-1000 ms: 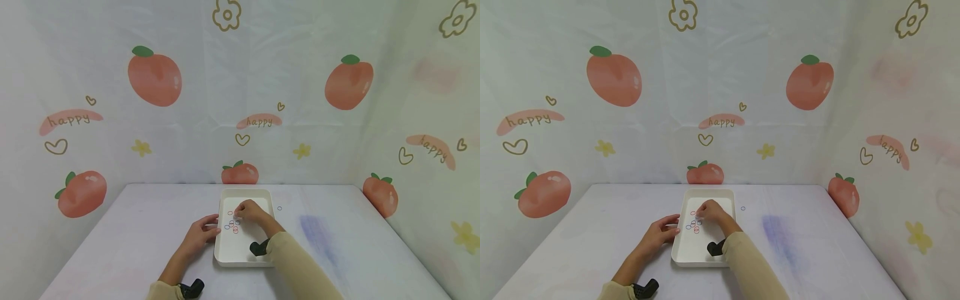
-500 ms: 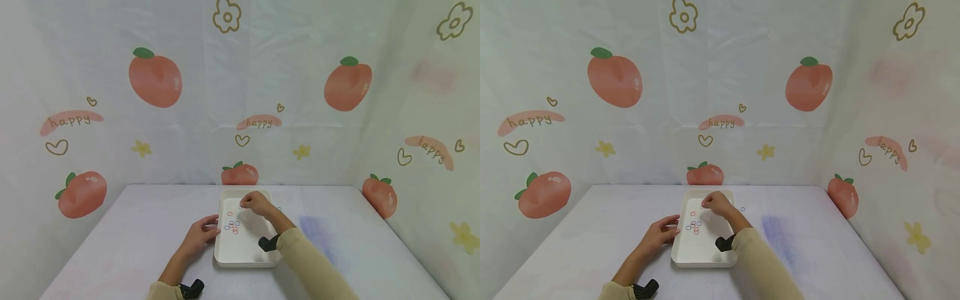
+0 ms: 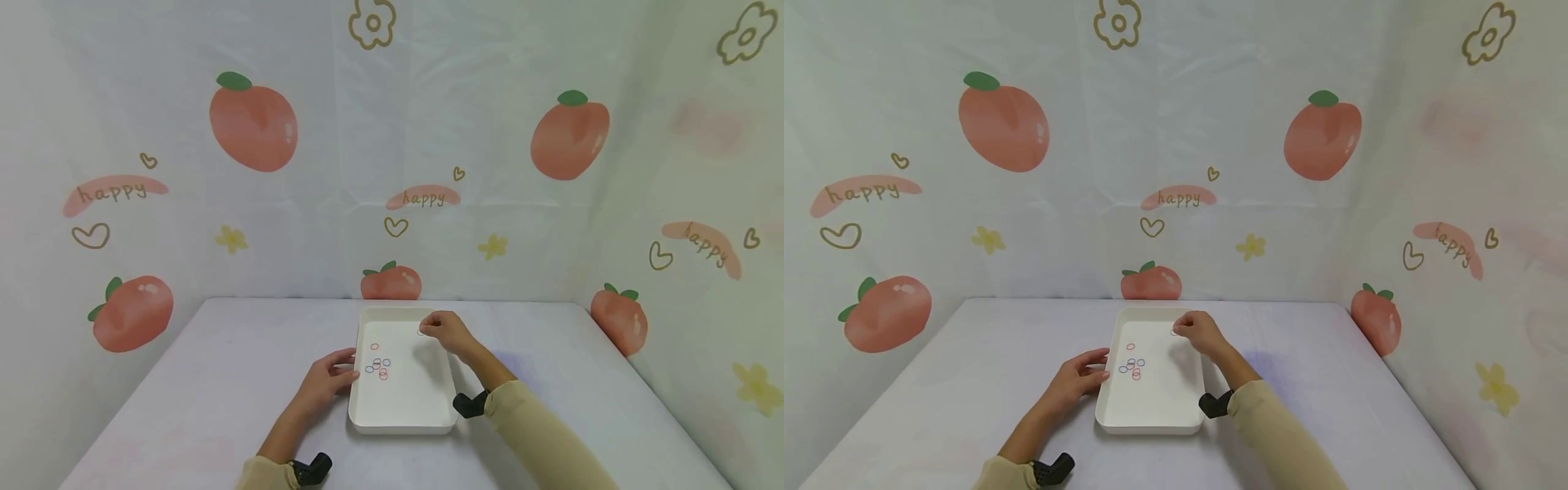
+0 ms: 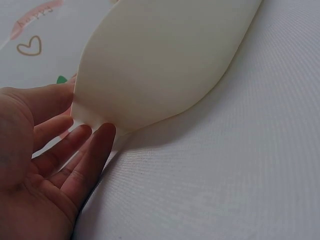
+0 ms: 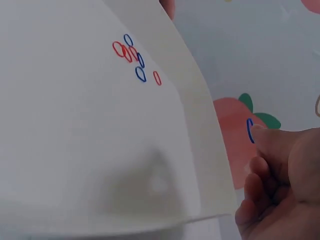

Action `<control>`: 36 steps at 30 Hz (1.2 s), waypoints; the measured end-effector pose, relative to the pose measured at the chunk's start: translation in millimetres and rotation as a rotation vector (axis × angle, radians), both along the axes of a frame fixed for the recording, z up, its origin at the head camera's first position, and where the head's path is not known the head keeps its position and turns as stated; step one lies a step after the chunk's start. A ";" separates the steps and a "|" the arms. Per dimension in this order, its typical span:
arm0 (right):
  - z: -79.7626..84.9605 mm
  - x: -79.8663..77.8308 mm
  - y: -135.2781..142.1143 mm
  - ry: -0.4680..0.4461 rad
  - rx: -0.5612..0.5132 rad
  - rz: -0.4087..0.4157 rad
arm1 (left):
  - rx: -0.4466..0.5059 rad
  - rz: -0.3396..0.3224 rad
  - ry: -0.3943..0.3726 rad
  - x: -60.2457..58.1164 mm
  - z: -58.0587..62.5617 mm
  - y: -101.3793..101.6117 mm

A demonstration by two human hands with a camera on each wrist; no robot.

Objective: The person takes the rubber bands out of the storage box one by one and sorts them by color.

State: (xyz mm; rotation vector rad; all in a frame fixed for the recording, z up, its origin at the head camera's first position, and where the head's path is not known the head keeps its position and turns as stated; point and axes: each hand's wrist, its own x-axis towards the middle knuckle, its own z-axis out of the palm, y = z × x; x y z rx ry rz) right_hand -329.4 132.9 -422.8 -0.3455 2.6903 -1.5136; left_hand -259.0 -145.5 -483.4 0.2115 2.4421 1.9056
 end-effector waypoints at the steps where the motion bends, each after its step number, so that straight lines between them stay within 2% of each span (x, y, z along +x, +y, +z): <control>1: -1.2 0.7 3.9 0.007 -0.008 -0.012 | 0.000 0.001 0.001 -0.3 -0.1 -0.2; 8: -10.9 3.1 27.8 0.021 -0.020 -0.125 | -0.026 0.013 0.009 1.9 1.3 -0.8; 15: -23.0 1.9 45.7 0.003 -0.029 -0.204 | -0.019 0.018 -0.003 1.3 2.3 -0.5; 29: -38.9 -9.0 66.7 -0.009 0.076 -0.254 | -0.018 0.010 -0.005 0.2 1.1 0.8; 36: -43.5 -15.1 71.8 -0.021 0.117 -0.311 | -0.018 0.004 -0.005 1.6 2.8 1.1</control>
